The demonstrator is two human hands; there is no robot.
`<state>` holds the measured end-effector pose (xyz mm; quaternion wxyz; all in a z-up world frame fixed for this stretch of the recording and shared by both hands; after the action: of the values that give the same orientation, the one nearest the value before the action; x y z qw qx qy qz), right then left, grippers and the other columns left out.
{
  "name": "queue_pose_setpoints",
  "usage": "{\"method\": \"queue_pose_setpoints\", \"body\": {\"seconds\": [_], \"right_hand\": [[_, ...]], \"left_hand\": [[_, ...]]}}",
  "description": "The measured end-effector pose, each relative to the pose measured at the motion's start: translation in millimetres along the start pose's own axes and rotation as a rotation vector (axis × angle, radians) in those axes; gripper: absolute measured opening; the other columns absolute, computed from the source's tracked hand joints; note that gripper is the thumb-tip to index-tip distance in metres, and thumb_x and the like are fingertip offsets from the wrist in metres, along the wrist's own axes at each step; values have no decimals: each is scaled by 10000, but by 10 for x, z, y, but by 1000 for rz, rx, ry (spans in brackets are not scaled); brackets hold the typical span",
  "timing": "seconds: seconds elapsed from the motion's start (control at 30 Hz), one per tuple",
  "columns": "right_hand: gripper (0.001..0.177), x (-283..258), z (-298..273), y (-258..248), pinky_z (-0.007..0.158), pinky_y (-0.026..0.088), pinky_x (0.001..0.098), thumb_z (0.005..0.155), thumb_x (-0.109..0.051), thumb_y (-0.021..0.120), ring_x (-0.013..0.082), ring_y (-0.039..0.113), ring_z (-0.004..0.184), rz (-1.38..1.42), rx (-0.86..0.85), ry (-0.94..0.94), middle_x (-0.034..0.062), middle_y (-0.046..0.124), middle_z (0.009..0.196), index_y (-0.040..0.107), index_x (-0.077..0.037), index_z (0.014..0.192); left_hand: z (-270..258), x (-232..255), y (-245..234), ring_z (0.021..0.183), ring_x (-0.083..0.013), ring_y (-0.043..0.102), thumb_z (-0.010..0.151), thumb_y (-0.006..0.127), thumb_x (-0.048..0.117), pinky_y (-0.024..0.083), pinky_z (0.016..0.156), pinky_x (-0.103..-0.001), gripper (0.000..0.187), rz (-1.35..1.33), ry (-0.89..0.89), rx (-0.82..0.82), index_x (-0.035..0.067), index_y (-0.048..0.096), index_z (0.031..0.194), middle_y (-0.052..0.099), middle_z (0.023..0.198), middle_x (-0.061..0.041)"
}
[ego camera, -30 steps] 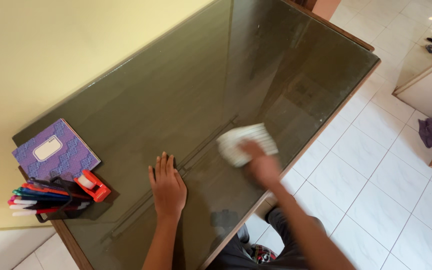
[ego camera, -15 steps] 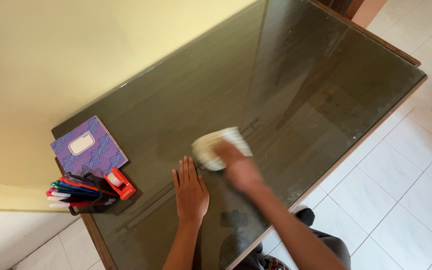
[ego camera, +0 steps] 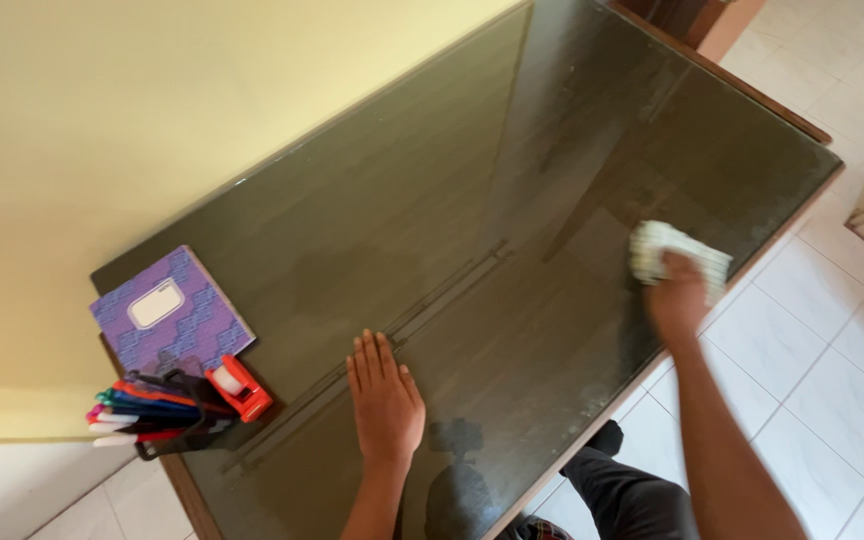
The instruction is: The person wipes the surface of a glass-topped table using a white cloth. They move the cloth across the table in various directions, covering different areas. The person occasionally repositions their hands and the cloth to continue cleaning the surface.
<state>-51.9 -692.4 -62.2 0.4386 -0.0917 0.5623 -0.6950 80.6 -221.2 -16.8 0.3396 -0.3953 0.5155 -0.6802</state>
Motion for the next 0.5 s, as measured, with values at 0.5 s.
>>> {"method": "queue_pose_setpoints", "body": {"seconds": [0.5], "right_hand": [[656, -3937, -1145, 486, 1188, 365, 392, 724, 93, 625, 280, 472, 1443, 442, -471, -786, 72, 594, 1483, 686, -153, 1329]], "left_hand": [[36, -13, 54, 1531, -335, 243, 1058, 319, 253, 142, 1281, -471, 546, -5, -51, -181, -32, 347, 1524, 344, 1606, -177]]}}
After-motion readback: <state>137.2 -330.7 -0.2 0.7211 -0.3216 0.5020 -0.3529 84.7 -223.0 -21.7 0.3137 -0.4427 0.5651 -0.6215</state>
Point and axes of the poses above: each hand's wrist, its own z-axis towards the middle knuckle, its own y-axis out of the palm, x = y × z, the point moved 5 cm from there along z, towards the middle knuckle
